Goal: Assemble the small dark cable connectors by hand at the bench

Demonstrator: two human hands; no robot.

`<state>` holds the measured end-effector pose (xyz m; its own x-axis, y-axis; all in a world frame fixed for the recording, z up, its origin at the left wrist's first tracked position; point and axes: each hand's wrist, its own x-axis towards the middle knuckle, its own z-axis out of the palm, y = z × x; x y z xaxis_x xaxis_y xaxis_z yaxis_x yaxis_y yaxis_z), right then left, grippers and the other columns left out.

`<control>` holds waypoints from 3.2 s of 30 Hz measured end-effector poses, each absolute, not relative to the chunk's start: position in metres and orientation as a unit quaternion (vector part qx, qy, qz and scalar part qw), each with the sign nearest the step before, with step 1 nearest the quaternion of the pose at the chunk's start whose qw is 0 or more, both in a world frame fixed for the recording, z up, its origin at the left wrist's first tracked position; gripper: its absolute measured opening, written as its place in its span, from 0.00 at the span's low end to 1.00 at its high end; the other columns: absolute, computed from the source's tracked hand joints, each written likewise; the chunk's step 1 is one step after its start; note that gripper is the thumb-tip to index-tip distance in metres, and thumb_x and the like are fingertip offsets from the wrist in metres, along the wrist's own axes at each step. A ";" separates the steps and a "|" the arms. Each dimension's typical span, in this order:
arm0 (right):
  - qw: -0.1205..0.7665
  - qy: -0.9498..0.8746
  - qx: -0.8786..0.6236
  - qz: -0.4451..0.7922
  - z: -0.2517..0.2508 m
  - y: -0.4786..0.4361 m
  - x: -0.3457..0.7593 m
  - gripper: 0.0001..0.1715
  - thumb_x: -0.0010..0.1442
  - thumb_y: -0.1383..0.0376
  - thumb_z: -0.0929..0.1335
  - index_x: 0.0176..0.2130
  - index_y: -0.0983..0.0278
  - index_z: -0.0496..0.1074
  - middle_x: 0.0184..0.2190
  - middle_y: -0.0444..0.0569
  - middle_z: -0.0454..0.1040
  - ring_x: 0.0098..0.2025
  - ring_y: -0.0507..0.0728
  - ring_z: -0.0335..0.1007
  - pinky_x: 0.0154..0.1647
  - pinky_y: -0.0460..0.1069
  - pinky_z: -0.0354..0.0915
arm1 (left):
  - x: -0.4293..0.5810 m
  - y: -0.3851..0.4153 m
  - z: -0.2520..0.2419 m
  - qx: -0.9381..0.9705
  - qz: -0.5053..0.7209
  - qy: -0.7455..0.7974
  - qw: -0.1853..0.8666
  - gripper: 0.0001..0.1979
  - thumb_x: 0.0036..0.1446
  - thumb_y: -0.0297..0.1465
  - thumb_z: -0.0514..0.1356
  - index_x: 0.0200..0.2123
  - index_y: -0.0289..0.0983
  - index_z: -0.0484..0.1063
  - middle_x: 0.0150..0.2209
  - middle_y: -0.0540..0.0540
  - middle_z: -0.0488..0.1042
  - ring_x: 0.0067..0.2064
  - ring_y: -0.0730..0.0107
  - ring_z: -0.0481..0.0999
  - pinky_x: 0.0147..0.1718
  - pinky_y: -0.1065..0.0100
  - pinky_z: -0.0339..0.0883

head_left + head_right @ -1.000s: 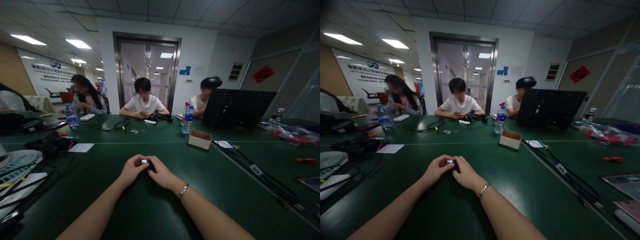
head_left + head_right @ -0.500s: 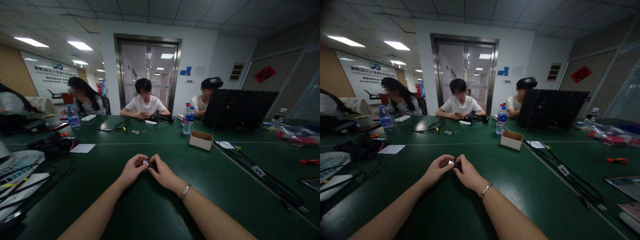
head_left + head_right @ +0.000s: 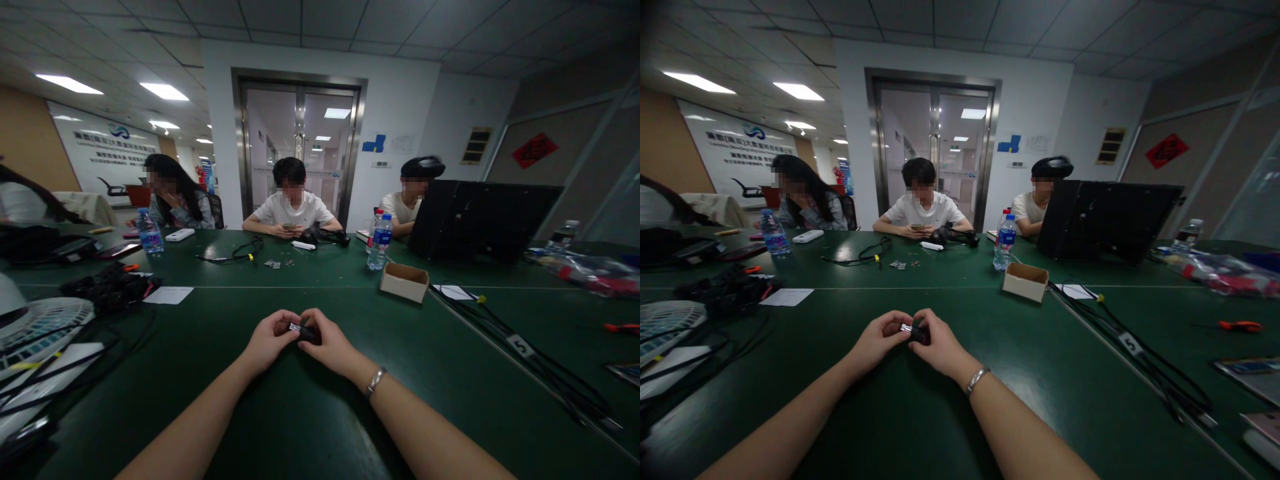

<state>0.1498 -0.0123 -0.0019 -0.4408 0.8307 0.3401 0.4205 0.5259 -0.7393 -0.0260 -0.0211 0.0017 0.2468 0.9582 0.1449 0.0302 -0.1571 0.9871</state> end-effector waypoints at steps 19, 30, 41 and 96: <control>0.357 -0.797 -0.392 0.288 -0.003 -0.011 0.150 0.21 0.47 0.69 0.71 0.43 0.62 0.66 0.37 0.45 0.69 0.38 0.53 0.65 0.38 0.48 0.62 | -0.027 -0.019 -0.003 0.614 0.462 0.399 0.501 0.12 0.47 0.31 0.64 0.36 0.35 0.70 0.37 0.44 0.75 0.42 0.62 0.75 0.46 0.59 0.66; 0.345 -0.802 -0.397 0.283 -0.002 -0.011 0.150 0.13 0.54 0.68 0.67 0.42 0.62 0.69 0.38 0.47 0.70 0.38 0.54 0.65 0.39 0.49 0.63 | -0.027 -0.021 0.001 0.612 0.456 0.398 0.509 0.12 0.47 0.32 0.64 0.36 0.35 0.71 0.38 0.44 0.76 0.43 0.63 0.75 0.47 0.60 0.67; 0.335 -0.804 -0.405 0.278 0.000 -0.011 0.150 0.13 0.54 0.64 0.68 0.41 0.62 0.70 0.37 0.47 0.69 0.38 0.54 0.65 0.40 0.50 0.62 | -0.027 -0.023 0.003 0.606 0.451 0.409 0.512 0.12 0.47 0.32 0.64 0.36 0.36 0.71 0.38 0.45 0.76 0.43 0.62 0.75 0.47 0.59 0.67; 0.366 -0.750 -0.416 0.361 -0.001 -0.008 0.151 0.11 0.54 0.66 0.68 0.40 0.64 0.71 0.33 0.45 0.71 0.33 0.52 0.66 0.34 0.47 0.63 | -0.026 -0.022 -0.001 0.609 0.447 0.502 0.421 0.12 0.51 0.36 0.57 0.38 0.38 0.69 0.38 0.46 0.72 0.38 0.67 0.72 0.34 0.67 0.65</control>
